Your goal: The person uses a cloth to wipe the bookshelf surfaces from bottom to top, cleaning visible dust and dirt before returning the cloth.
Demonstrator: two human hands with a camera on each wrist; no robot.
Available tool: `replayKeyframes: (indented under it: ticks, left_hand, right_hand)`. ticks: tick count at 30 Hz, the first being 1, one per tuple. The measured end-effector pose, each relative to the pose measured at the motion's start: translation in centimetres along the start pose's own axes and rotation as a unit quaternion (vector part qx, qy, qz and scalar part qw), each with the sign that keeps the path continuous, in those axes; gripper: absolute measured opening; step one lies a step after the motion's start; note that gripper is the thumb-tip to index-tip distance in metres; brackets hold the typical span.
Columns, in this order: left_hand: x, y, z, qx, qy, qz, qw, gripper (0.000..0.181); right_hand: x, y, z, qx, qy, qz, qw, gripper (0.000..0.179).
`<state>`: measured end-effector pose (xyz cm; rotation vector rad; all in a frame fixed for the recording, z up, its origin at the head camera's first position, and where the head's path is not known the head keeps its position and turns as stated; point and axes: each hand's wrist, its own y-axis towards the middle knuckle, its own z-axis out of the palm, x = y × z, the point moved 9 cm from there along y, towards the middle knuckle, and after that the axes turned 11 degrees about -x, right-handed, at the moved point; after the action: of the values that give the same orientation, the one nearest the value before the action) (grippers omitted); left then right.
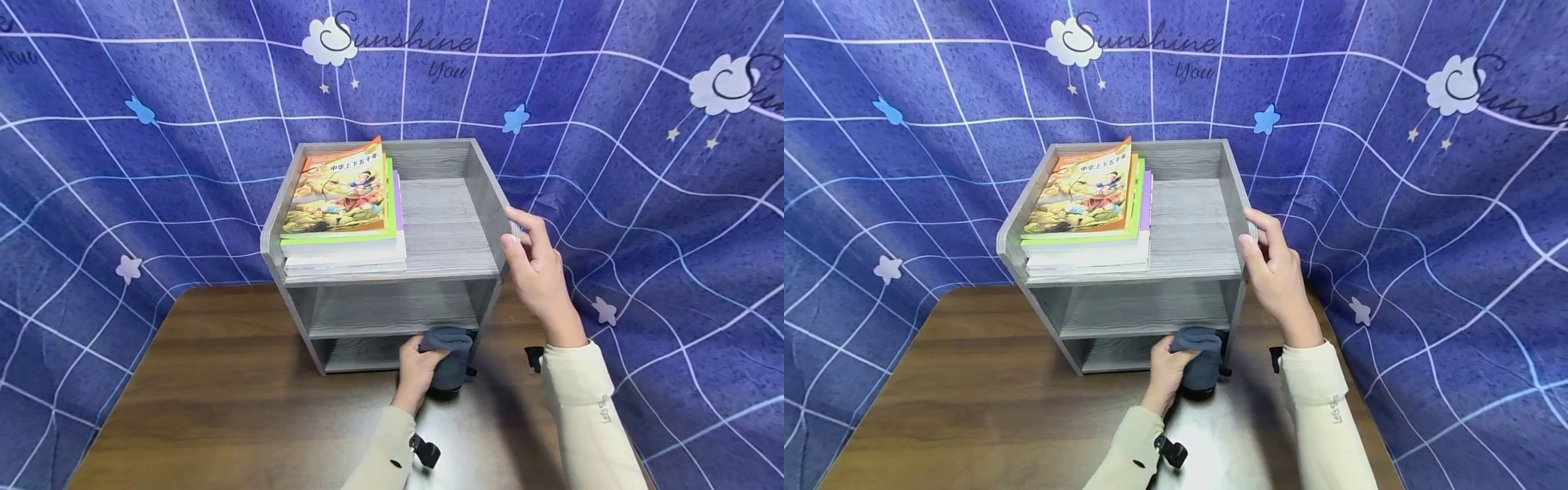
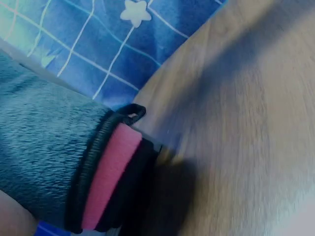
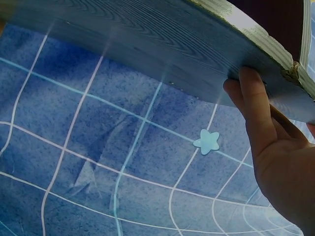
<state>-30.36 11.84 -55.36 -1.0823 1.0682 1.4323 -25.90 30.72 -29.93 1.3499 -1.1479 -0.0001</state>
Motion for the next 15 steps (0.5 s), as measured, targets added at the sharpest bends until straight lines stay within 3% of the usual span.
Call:
replayKeyframes:
  ticks: [6,10,15]
  left_hand:
    - [-3.3,-0.4,-2.7,-0.03,-0.049,0.031,0.9979,0.023]
    - [-3.5,-0.1,-4.5,-0.051,-0.064,0.038,0.9959,0.024]
    - [-2.1,1.4,-7.6,-0.076,-0.078,0.033,0.9934,0.022]
  right_hand:
    - [0.0,0.1,-0.1,-0.003,-0.001,0.003,1.0,0.041]
    - [0.0,0.1,0.0,0.001,0.001,0.005,1.0,0.04]
    - [-0.1,0.1,0.0,0.0,0.0,0.011,0.9999,0.04]
